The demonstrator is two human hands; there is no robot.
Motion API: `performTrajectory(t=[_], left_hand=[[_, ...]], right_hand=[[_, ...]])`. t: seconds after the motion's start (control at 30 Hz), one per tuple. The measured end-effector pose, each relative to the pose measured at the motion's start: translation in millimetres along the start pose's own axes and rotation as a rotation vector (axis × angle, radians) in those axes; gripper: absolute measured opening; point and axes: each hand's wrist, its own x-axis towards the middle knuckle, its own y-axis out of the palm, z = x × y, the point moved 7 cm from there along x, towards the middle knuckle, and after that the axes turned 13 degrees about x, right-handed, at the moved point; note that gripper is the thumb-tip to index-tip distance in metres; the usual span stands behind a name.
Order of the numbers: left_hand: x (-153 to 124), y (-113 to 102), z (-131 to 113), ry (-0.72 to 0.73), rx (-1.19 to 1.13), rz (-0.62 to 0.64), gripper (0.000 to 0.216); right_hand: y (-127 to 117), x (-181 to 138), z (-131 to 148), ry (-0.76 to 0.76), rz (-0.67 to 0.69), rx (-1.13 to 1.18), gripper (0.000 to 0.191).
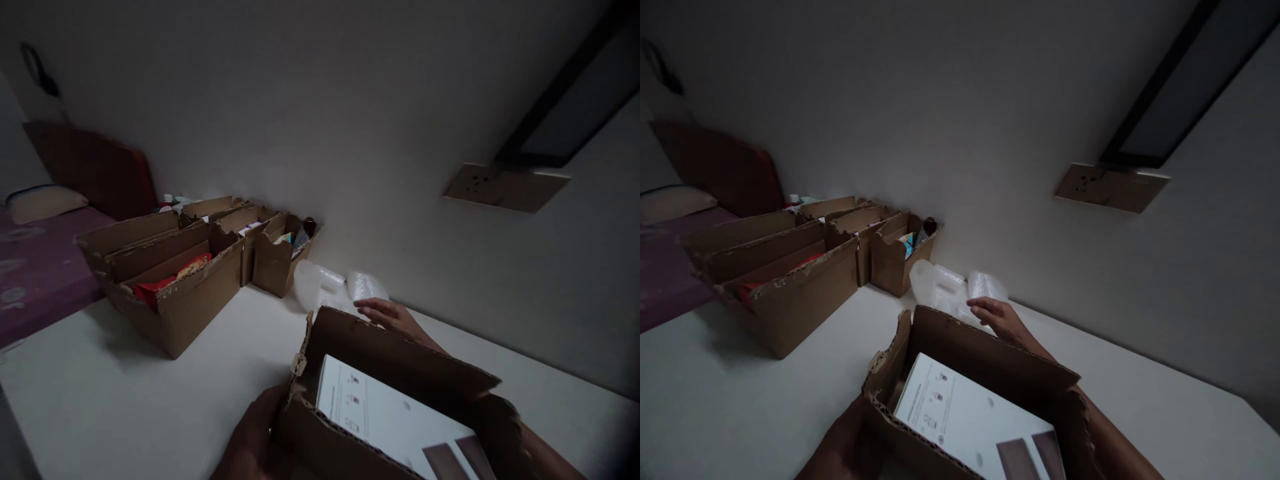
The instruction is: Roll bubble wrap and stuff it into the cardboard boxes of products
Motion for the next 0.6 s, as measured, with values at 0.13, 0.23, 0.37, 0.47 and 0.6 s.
performTrajectory(t=[0.13,0.23,0.37,0.47,0.6], left_hand=[[3,-2,3,-0.018,0.025,0.041,0.064],[4,-2,6,0.009,0.027,0.039,0.068],[6,-2,7,0.013,0.063,0.02,0.068],[6,-3,3,0.004,0.111,-0.02,0.066],[5,-6,-8,0.029,0.221,-0.102,0.06]], right_hand=[[28,47,10,-0.061,0.076,0.043,0.048],[51,72,12,-0.165,0.087,0.046,0.058],[78,98,4,-0.22,0.077,0.072,0.045],[68,99,7,-0.245,-0.005,0.104,0.03],[-16,42,25,-0.334,-0.237,0.157,0.03]])
